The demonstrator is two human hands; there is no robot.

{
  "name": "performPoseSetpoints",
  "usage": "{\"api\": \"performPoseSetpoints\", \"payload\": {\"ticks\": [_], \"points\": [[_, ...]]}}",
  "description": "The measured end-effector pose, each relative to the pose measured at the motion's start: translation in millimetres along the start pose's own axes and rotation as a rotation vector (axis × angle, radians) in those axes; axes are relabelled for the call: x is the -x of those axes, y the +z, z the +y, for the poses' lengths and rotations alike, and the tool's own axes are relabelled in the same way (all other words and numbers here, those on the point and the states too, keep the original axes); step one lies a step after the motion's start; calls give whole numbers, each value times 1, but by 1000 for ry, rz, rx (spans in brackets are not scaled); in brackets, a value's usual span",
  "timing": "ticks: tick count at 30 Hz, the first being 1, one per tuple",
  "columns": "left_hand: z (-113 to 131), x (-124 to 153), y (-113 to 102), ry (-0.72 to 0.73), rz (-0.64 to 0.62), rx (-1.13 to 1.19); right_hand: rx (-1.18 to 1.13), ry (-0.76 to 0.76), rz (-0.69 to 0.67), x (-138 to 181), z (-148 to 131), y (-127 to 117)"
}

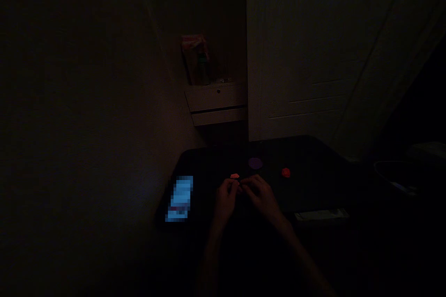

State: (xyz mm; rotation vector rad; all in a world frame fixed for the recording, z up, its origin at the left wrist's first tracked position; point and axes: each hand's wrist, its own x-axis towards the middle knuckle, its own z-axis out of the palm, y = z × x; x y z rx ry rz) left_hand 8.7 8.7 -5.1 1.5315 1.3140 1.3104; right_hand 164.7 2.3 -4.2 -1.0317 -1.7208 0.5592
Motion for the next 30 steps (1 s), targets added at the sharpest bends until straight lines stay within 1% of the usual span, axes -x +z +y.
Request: {"api": "performPoseSetpoints", "payload": {"ticks": [6, 12, 17, 21, 26, 30], "points": [[3, 1, -2, 6, -5, -48, -9, 2, 8, 0, 2, 1], [-1, 1, -3, 4, -9, -95, -3, -8, 17, 0, 5, 2], [-1, 0, -1, 39, -18, -76, -46, -10, 11, 0, 2, 2], [1, -1, 0, 26, -22, -41, -75, -28, -3, 0, -1, 2], [3, 1, -2, 43, -61, -63, -48, -28, -15, 0, -1, 0], [3, 2, -2, 28, -85, -68, -30, -12, -9, -1, -3, -1]]}}
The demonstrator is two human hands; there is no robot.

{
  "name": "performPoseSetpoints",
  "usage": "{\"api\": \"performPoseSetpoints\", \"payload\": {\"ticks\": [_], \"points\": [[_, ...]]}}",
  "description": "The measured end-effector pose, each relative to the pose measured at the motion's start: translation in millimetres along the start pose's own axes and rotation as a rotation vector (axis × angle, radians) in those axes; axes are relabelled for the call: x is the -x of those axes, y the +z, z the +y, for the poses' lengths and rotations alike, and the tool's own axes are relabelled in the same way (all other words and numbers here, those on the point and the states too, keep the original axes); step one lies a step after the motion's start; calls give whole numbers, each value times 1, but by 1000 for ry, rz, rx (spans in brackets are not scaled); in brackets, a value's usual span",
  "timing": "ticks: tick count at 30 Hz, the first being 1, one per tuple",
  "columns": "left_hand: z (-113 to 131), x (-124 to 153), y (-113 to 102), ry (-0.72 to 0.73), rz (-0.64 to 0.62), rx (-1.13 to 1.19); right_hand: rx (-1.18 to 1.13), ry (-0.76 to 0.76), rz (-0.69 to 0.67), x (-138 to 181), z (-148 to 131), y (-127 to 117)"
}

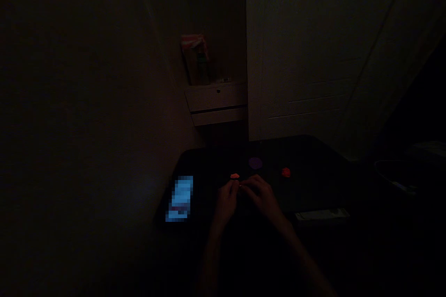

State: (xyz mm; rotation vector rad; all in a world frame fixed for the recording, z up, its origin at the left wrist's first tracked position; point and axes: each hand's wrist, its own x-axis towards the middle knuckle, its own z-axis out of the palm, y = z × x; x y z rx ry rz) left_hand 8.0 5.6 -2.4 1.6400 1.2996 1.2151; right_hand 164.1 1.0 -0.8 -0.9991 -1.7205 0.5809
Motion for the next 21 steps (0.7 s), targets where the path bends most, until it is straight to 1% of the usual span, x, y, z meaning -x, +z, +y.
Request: {"api": "performPoseSetpoints", "payload": {"ticks": [3, 9, 15, 21], "points": [[2, 0, 0, -8, -18, -3, 17, -5, 6, 0, -1, 0], [0, 0, 1, 18, 0, 0, 38, -33, 5, 1, 2, -1], [-2, -1, 0, 16, 12, 54, 12, -3, 18, 1, 1, 0], [-1, -1, 0, 20, 33, 53, 8, 19, 14, 1, 0, 0]]}}
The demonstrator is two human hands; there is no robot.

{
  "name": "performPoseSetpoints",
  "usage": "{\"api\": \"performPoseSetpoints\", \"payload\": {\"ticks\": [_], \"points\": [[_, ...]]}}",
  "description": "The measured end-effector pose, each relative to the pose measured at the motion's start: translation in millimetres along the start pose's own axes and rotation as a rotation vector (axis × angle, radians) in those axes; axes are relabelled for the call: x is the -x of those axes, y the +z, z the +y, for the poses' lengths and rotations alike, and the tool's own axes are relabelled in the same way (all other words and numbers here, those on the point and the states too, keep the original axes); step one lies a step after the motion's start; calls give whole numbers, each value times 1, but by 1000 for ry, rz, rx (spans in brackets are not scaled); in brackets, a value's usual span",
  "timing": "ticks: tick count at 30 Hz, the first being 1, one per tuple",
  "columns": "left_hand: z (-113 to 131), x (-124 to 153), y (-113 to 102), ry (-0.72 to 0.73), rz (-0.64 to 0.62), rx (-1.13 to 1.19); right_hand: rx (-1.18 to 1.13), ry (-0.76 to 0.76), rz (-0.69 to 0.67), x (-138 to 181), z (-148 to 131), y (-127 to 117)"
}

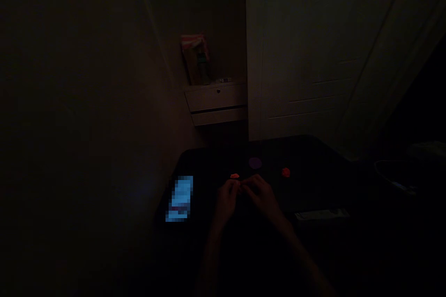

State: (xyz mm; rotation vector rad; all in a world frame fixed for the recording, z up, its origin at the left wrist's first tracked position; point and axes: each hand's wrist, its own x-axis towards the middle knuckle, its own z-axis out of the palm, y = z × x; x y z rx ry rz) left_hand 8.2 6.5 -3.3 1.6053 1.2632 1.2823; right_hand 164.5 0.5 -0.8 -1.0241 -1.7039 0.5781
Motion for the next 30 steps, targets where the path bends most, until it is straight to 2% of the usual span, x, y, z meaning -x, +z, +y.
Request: {"api": "performPoseSetpoints", "payload": {"ticks": [14, 30], "points": [[-1, -1, 1, -9, 1, -36, -7, 7, 18, 0, 0, 1], [-4, -1, 1, -41, 37, 51, -3, 28, 41, 1, 2, 1]]}}
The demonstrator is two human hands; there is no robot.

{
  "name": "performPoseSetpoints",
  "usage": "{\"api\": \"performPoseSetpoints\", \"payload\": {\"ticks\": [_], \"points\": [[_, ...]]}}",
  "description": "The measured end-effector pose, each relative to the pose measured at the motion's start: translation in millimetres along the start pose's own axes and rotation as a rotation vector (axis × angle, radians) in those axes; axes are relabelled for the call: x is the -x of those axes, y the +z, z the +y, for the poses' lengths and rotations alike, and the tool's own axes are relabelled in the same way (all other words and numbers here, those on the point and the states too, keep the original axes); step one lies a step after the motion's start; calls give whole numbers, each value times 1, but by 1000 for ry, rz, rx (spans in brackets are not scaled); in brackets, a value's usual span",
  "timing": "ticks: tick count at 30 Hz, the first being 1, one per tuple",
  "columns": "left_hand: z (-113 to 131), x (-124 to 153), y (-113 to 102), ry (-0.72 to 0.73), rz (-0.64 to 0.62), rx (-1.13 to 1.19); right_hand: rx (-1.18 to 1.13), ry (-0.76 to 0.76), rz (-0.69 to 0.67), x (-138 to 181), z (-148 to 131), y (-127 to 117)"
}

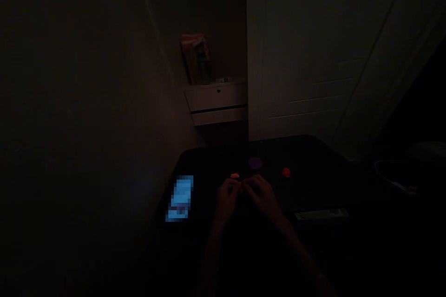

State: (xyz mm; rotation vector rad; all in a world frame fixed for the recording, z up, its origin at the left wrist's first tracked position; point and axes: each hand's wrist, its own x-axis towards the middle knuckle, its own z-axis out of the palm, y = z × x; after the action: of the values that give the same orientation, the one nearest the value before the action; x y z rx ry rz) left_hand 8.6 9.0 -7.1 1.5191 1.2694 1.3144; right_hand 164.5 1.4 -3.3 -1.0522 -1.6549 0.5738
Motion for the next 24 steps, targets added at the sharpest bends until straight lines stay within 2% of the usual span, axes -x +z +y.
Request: {"api": "performPoseSetpoints", "payload": {"ticks": [5, 9, 16, 18, 24], "points": [[1, 0, 0, 6, 21, 15, -1, 6, 2, 0, 1, 0], [3, 1, 0, 6, -12, 1, -4, 15, 30, 0, 4, 1], [7, 2, -1, 6, 24, -21, -22, 154, 277, -2, 9, 1], [6, 2, 0, 10, 34, -16, -32, 184, 310, -3, 9, 0], [1, 1, -1, 5, 22, -52, -47, 175, 273, -4, 10, 0]]}}
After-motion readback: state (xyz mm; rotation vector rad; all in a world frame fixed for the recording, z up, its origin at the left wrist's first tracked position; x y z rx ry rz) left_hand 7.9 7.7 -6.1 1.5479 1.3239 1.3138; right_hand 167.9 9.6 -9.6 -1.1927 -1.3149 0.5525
